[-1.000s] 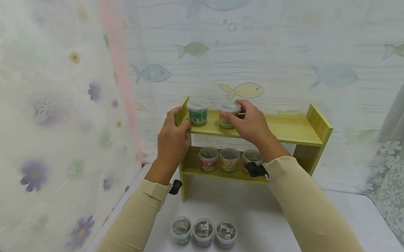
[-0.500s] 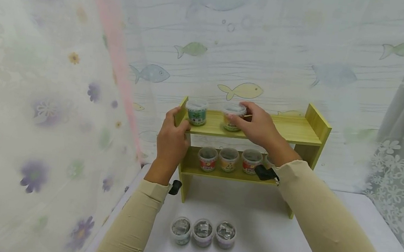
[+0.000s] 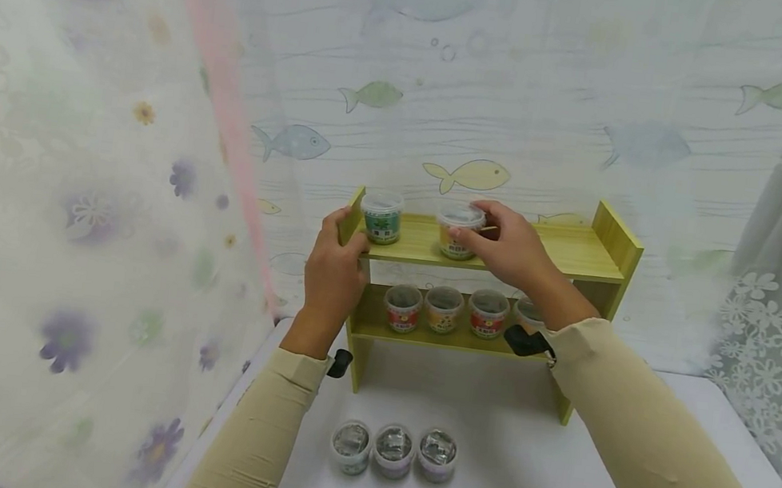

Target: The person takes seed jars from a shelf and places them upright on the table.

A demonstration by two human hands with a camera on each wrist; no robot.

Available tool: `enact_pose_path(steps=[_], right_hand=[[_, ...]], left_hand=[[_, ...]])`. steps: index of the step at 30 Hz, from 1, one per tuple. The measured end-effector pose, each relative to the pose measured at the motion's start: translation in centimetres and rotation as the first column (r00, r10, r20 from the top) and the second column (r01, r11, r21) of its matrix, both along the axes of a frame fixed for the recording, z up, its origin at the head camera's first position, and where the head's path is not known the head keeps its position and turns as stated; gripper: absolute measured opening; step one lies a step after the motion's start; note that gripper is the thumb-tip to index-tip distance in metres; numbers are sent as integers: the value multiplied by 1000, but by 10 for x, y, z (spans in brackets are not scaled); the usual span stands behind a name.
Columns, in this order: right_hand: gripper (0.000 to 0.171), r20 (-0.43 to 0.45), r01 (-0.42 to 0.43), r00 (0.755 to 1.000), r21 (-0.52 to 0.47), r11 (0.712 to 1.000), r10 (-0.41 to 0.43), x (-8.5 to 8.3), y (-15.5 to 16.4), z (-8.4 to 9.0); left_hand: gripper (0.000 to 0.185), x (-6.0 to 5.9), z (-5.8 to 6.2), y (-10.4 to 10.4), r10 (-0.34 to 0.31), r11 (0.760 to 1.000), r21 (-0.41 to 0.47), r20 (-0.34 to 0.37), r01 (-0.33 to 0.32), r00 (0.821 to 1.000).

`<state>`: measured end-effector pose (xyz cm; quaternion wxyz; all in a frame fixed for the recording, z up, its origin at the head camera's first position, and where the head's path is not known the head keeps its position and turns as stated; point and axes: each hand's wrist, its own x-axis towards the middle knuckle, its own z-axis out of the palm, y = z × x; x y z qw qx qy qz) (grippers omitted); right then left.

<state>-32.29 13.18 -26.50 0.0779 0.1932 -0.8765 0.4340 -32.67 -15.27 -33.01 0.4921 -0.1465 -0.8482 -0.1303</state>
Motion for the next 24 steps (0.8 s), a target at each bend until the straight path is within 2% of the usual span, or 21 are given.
enact_pose_path(steps=[6,24], right_hand=[[86,-4,6,1000,6,1000,-6,3,6,1],[79,-13,-13,1000,-12,1000,13,16,13,2]], left_hand=[[20,2,1,2,-4,1000,-8,-16,4,1000],[17,3,1,0,6,1000,-6,-6,-6,1000]])
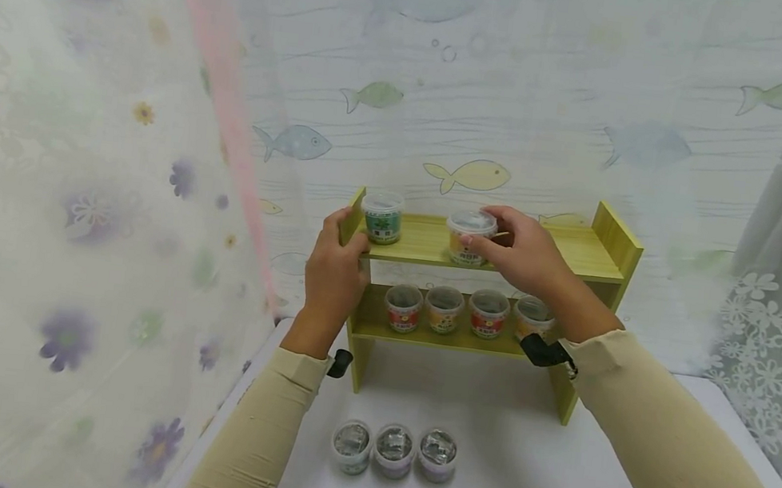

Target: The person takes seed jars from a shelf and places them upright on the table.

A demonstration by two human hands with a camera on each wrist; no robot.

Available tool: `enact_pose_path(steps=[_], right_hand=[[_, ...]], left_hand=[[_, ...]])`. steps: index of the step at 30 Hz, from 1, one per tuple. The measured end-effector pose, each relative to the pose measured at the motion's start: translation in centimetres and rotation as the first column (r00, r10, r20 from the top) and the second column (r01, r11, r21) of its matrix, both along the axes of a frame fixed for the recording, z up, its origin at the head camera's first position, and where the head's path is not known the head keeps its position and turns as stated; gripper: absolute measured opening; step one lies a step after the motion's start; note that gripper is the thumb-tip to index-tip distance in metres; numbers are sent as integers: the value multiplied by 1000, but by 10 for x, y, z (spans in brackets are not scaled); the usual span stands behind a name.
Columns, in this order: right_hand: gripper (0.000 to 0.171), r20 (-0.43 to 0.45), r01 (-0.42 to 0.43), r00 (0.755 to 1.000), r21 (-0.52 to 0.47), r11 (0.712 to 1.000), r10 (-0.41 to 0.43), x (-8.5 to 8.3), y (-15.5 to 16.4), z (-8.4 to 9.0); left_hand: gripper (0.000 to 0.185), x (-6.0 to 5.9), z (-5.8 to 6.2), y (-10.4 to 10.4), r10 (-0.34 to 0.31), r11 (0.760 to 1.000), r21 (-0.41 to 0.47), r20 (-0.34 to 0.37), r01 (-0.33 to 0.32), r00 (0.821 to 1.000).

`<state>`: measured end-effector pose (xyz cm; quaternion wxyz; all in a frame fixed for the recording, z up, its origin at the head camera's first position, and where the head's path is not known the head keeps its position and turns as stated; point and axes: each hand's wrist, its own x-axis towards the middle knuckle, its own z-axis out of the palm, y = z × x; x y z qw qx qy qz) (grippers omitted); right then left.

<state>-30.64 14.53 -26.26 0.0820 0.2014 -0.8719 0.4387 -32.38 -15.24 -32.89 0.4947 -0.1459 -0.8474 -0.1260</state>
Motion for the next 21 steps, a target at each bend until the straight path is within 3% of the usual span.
enact_pose_path(steps=[21], right_hand=[[72,-54,-23,998,-21,1000,22,22,13,-2]], left_hand=[[20,-1,-1,0,-4,1000,-1,-32,4,999]])
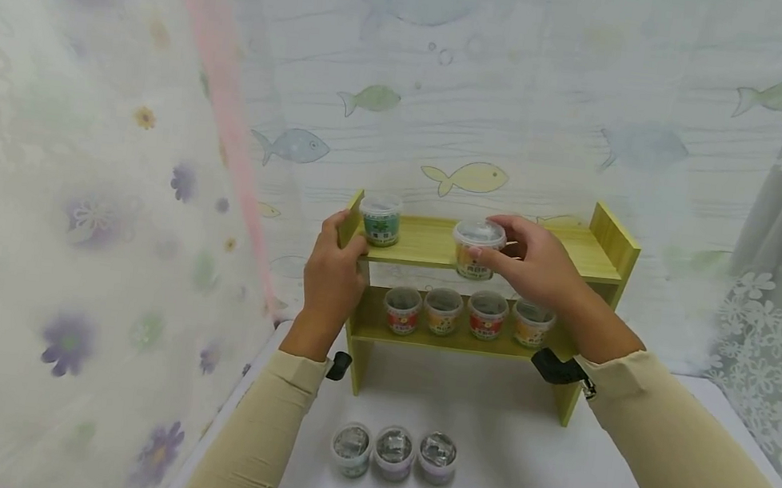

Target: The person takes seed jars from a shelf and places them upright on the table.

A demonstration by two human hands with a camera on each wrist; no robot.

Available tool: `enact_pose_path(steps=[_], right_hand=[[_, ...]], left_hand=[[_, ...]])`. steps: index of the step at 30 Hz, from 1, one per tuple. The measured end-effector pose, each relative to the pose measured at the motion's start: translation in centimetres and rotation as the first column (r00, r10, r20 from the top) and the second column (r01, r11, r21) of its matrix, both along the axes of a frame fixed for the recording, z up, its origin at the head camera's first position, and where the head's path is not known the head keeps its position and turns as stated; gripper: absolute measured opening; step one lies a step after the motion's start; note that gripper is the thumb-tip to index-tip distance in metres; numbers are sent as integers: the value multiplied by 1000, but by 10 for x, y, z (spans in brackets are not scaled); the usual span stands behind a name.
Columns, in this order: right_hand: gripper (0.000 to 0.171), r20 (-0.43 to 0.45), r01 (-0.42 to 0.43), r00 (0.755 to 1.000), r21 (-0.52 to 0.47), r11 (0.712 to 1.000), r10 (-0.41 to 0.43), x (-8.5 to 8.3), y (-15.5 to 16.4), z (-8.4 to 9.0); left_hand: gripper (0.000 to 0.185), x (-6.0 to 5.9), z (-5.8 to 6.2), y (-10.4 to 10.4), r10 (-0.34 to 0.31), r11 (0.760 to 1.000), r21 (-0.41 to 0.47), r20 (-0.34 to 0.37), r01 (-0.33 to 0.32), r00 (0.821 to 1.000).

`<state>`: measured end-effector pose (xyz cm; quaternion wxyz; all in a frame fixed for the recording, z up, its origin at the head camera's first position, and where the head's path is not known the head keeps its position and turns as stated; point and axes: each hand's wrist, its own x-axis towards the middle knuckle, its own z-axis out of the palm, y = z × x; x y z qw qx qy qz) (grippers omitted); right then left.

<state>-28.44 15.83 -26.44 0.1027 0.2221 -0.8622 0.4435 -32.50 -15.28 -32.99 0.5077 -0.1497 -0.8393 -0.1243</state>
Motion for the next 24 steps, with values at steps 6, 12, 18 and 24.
enact_pose_path(steps=[6,12,18,24], right_hand=[[71,-29,9,1000,-16,1000,-10,5,5,-3],[67,-53,-15,998,-32,999,13,14,11,-7],[60,-42,-10,999,-72,997,7,24,15,-16],[61,-33,-24,999,-76,997,22,34,19,-28]], left_hand=[[19,-1,0,0,-9,1000,-2,-16,9,1000],[26,-1,-1,0,-10,1000,-5,-23,10,1000],[25,-1,0,0,-15,1000,-5,-28,14,1000],[24,0,1,0,-12,1000,-6,-32,12,999]])
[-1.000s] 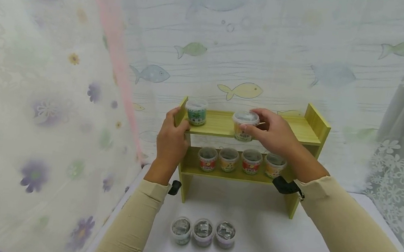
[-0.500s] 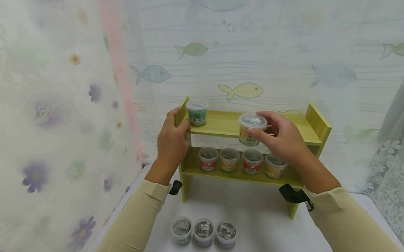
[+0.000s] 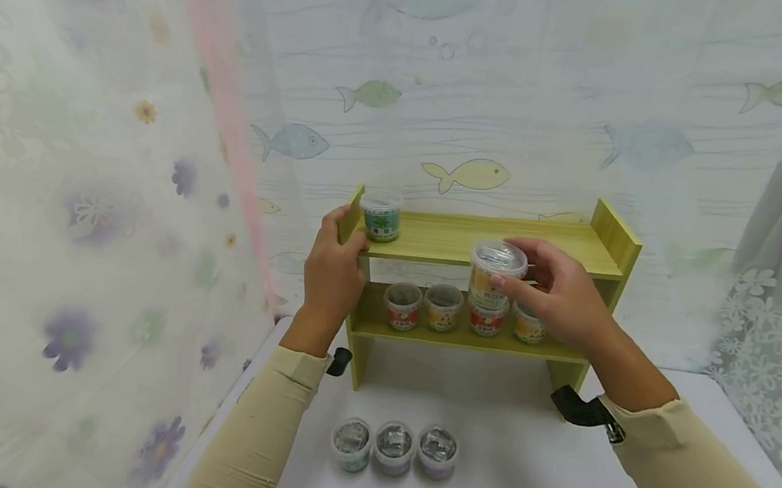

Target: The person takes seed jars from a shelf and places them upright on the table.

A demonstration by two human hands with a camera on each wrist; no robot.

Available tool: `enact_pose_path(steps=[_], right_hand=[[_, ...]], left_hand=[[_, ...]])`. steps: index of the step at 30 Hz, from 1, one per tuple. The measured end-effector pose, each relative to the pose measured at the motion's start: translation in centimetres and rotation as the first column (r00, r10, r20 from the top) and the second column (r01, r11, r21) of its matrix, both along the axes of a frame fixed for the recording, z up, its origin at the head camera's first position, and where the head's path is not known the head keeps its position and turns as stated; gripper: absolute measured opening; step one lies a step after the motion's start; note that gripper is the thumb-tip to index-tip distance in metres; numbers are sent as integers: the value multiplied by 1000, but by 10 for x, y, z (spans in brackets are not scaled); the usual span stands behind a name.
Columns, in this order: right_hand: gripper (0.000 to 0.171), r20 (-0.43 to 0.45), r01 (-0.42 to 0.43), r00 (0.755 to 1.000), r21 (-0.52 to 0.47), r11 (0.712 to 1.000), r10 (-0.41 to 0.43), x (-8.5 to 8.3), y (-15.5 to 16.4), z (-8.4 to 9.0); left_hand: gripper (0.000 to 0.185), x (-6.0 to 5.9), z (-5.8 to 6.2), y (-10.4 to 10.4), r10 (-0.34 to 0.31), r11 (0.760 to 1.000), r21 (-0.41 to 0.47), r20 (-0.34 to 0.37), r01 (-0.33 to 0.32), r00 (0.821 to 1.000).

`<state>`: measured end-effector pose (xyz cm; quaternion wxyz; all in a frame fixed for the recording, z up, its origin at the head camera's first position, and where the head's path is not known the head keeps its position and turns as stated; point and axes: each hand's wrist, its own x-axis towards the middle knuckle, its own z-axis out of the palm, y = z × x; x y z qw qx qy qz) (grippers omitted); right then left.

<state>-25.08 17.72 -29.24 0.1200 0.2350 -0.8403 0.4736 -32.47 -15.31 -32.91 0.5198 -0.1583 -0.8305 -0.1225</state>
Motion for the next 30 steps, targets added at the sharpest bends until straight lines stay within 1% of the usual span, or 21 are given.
enact_pose_path(steps=[9,14,21,27,30], right_hand=[[60,36,-44,998,-35,998,45,12,3,-24],[61,63,-48,997,-50,998,51,19,6,-40],[58,83,-35,996,-70,997,41,28,11,-62],[59,101,-30,994,-96,995,39,33,14,-83],[58,103,-42,993,-114,993,53,35,14,-91]], left_hand=[[25,-2,0,-1,-3,1000,5,14,3,1000],[25,-3,-2,-1,-4,1000,11,21,4,1000],[24,-1,0,0,7,1000,16,60,-8,998],[23,-1,-1,1,0,1000,27,34,-1,999],[24,-1,-1,1,0,1000,27,30,-1,1000]])
